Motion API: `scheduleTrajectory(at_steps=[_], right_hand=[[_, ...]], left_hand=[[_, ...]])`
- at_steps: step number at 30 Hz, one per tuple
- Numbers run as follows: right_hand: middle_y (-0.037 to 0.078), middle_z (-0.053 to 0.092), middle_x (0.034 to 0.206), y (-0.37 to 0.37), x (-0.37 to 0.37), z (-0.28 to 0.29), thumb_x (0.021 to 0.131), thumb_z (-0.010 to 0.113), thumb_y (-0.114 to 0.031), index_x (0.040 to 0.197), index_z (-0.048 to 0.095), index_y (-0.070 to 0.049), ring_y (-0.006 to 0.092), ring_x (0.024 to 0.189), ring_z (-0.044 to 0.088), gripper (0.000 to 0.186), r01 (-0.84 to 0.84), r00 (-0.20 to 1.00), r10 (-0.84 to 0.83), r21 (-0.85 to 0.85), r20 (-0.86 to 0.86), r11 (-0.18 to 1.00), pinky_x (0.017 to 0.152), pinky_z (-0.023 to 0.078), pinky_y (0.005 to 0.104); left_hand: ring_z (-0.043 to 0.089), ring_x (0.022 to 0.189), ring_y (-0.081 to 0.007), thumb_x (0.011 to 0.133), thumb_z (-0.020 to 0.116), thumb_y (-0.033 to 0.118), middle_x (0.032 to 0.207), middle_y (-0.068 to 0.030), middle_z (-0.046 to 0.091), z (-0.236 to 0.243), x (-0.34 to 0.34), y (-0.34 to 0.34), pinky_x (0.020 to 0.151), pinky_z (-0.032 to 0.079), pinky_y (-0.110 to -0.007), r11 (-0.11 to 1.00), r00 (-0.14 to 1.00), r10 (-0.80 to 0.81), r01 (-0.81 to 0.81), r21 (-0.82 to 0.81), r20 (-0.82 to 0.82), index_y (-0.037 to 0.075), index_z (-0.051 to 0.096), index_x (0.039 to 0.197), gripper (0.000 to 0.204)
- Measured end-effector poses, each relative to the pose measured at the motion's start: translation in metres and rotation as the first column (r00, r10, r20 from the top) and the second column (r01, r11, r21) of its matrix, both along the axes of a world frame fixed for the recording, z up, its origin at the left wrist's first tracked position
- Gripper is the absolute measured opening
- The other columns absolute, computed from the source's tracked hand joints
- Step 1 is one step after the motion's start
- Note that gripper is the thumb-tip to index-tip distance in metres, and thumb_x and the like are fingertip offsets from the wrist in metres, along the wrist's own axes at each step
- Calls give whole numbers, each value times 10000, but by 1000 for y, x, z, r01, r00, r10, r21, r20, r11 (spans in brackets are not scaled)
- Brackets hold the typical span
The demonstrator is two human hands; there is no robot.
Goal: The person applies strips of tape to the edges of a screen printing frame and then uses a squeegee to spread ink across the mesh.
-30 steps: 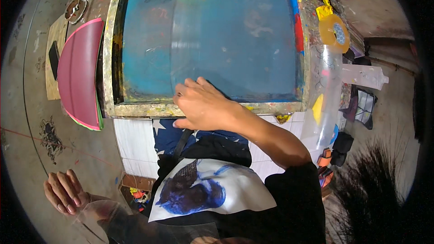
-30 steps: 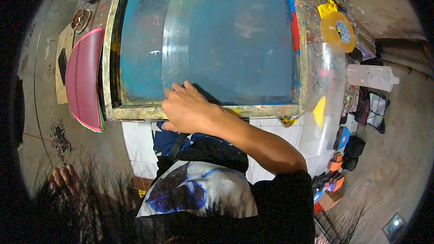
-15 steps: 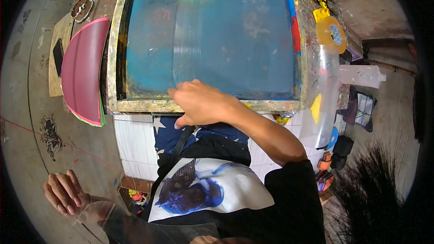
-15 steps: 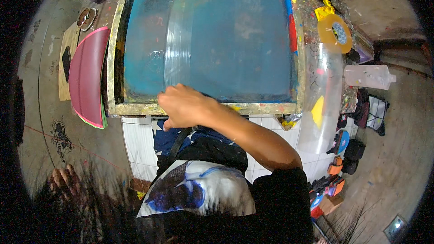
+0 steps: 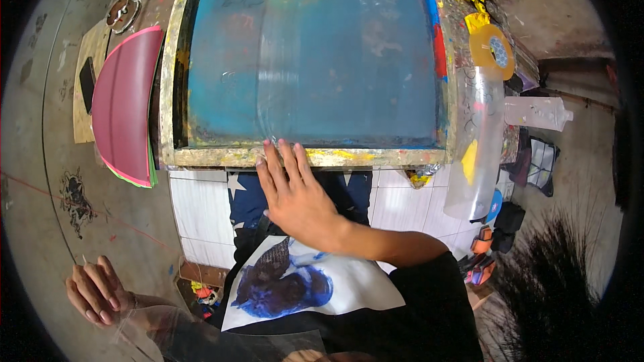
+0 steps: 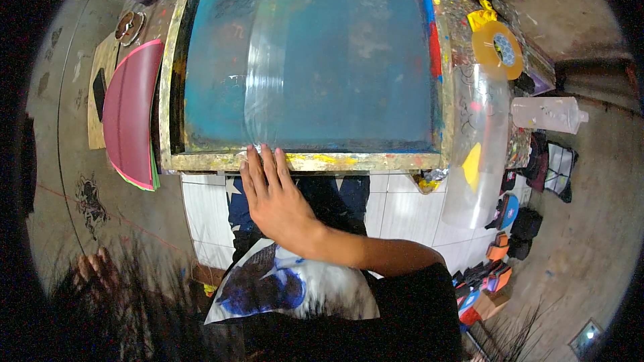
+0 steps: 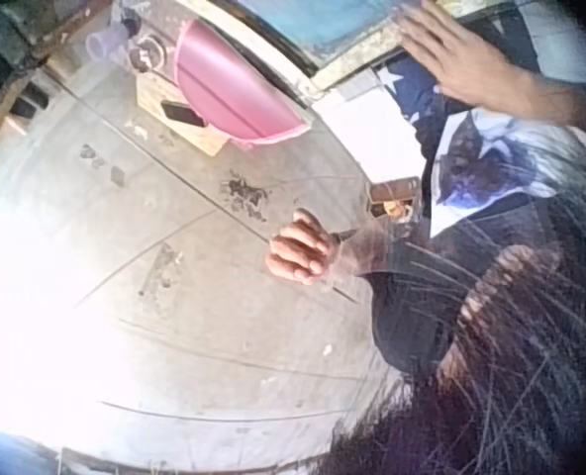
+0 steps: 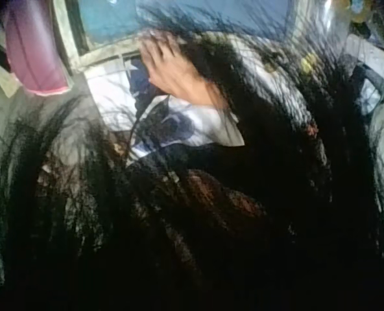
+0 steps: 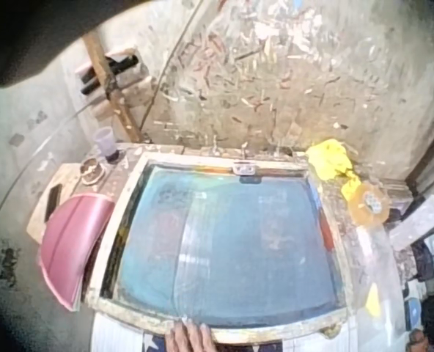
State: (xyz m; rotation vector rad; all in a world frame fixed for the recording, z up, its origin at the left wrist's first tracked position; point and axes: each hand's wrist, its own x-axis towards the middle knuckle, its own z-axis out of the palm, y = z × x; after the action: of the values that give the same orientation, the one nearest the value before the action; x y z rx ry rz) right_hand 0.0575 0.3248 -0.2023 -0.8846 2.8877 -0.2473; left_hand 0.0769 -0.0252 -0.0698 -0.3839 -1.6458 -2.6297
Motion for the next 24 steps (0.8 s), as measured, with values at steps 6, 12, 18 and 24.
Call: scheduleTrajectory(at_steps=[6,12,18,24], right_hand=[[218,698,926,3,-14,20,912,667,-351,1268,584,47,363,979,683,541,-16,951,123,-351,285,936,1056,451,471],[294,467,1432,-21,-24,-20,888,669,-439,1388,498,62,398,1372,430,728,14,999,-5,-180,54,984,1173,303,522],[251,424,1500,4,0,-19,883,681,-381,1314,582,43,389,1459,318,612,-203,979,200,-220,-37,954,1208,230,546],[218,652,1205,90,17,101,802,785,-133,1196,649,17,335,1147,624,443,210,977,-55,-895,205,393,1013,487,480]], left_hand=[[622,557,-105,768,862,92,638,43,696,10,4,10,624,361,-263,997,996,80,-80,-16,36,176,670,689,224],[610,539,-110,772,854,81,613,43,687,13,9,8,621,352,-263,982,987,160,-162,-96,-28,179,666,679,231],[599,536,-110,812,827,102,597,34,685,19,8,11,629,346,-272,999,1000,-17,18,-39,15,180,645,656,251],[517,494,-104,922,703,107,590,41,646,0,-7,8,654,325,-273,994,996,84,-82,72,-15,170,608,708,242]])
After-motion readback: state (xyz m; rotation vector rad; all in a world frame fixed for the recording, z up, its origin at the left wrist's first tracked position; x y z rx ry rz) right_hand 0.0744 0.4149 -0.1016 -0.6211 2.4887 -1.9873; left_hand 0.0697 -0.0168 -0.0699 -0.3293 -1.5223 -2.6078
